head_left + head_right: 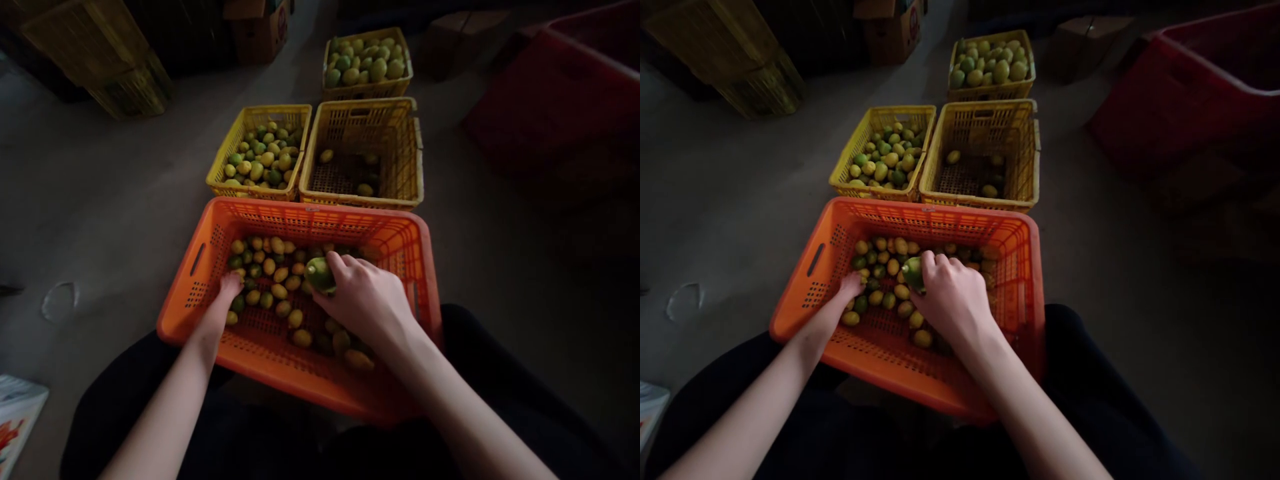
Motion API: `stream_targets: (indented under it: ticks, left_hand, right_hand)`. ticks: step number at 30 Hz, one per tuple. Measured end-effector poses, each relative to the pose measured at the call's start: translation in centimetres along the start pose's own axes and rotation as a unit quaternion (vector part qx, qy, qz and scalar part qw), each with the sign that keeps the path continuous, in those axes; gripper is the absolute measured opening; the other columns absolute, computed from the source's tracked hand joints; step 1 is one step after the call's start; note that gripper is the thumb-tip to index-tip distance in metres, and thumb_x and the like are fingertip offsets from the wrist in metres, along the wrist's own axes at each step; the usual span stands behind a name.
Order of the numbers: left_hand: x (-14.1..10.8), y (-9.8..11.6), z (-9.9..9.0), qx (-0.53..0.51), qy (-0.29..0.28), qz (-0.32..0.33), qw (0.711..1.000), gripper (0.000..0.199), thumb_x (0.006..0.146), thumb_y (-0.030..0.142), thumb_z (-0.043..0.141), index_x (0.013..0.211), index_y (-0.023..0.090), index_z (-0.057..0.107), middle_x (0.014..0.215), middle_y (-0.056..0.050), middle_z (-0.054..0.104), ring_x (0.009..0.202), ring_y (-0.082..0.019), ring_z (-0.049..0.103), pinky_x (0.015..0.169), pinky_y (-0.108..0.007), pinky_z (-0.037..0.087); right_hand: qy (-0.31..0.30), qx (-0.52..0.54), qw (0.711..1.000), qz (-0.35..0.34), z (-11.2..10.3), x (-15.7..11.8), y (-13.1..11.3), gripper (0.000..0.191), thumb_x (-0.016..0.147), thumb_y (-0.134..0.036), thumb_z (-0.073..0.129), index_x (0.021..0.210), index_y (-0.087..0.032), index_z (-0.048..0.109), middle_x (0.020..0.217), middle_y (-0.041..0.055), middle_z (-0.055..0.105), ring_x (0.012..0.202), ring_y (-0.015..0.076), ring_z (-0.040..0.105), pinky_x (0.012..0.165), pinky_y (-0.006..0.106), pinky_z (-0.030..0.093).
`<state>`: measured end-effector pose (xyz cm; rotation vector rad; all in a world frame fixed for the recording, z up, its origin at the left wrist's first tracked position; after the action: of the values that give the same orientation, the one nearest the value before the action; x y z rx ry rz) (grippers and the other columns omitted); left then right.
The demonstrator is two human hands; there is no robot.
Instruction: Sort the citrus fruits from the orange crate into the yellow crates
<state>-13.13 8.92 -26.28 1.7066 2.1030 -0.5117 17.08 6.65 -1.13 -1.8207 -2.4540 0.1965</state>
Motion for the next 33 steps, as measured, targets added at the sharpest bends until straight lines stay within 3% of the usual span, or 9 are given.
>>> stream_targets:
  ticks: [4,10,17,22,28,30,33]
  left_hand:
    - [3.9,1.6,0.2,0.036,0.024,0.005,0.999,0.04,0.078,0.029,0.055,0.115,0.016,0.053,0.129,-0.017,0.048,0.122,-0.031,0.039,0.098,-0.043,0.031]
    - [7.4,3.9,0.3,0.021,0.03,0.014,0.999,0.052,0.079,0.034,0.055,0.126,0.017,0.043,0.134,-0.016,0.043,0.12,-0.029,0.042,0.09,-0.038,0.039]
    - [8.9,5.7,-0.5,-0.007,0.08,0.032,0.996,0.049,0.082,0.034,0.046,0.126,0.011,0.043,0.132,-0.018,0.042,0.123,-0.032,0.037,0.093,-0.04,0.038]
    - [9.8,8.0,-1.0,-0.031,0.055,0.107,0.992,0.051,0.081,0.019,0.049,0.13,0.018,0.038,0.137,-0.011,0.039,0.119,-0.025,0.045,0.094,-0.03,0.038]
    - [11.3,10.7,-0.3,-0.052,0.056,0.025,0.997,0.054,0.083,0.01,0.04,0.135,0.01,0.025,0.145,-0.022,0.021,0.109,-0.026,0.054,0.081,-0.03,0.045]
    - [12.0,11.0,-0.4,-0.057,0.045,0.013,0.997,0.053,0.083,0.01,0.041,0.134,0.009,0.026,0.144,-0.024,0.023,0.109,-0.027,0.053,0.08,-0.03,0.044]
    - [13.2,10.7,-0.9,-0.058,0.019,0.013,0.998,0.057,0.08,0.011,0.049,0.132,0.007,0.026,0.131,-0.024,0.043,0.109,-0.028,0.054,0.081,-0.031,0.043]
  right_hand:
    - [-0.009,-0.011,1.0,0.016,0.3,0.4,0.8,0.027,0.076,-0.043,0.054,0.088,-0.019,0.056,0.077,0.0039,0.065,0.067,0.0178,0.06,0.047,0.026,0.023]
    - [-0.014,-0.021,1.0,0.013,1.1,0.5,1.4,0.023,0.075,-0.039,0.056,0.088,-0.02,0.057,0.073,0.0031,0.064,0.065,0.0176,0.06,0.048,0.027,0.025]
    - [-0.002,-0.023,1.0,0.01,1.6,0.3,1.9,0.029,0.072,-0.038,0.057,0.094,-0.018,0.059,0.072,0.0037,0.064,0.063,0.0181,0.059,0.048,0.027,0.027]
    - [-0.001,-0.014,1.0,0.007,1.5,0.1,2.0,0.031,0.075,-0.037,0.054,0.098,-0.018,0.059,0.075,0.0051,0.066,0.064,0.0175,0.059,0.048,0.026,0.029]
    - [0.012,-0.005,1.0,0.011,1.6,-0.2,2.3,0.029,0.076,-0.039,0.053,0.095,-0.019,0.06,0.071,0.0045,0.065,0.062,0.0172,0.059,0.048,0.026,0.03]
    - [0.019,-0.003,1.0,0.015,1.5,-0.4,2.5,0.03,0.076,-0.039,0.052,0.097,-0.019,0.06,0.072,0.0044,0.065,0.062,0.0173,0.059,0.049,0.026,0.031]
    - [0.027,-0.003,0.999,0.023,1.5,-0.9,3.0,0.029,0.076,-0.038,0.053,0.097,-0.019,0.06,0.073,0.0048,0.065,0.061,0.0173,0.058,0.05,0.027,0.032]
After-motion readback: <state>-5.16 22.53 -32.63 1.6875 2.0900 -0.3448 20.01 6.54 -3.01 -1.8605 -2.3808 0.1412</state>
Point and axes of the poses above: each hand's wrist, its own x-axis towards the middle knuckle, its own z-axis out of the palm, y = z × x, the point moved 4 cm from there along x, towards the middle knuckle
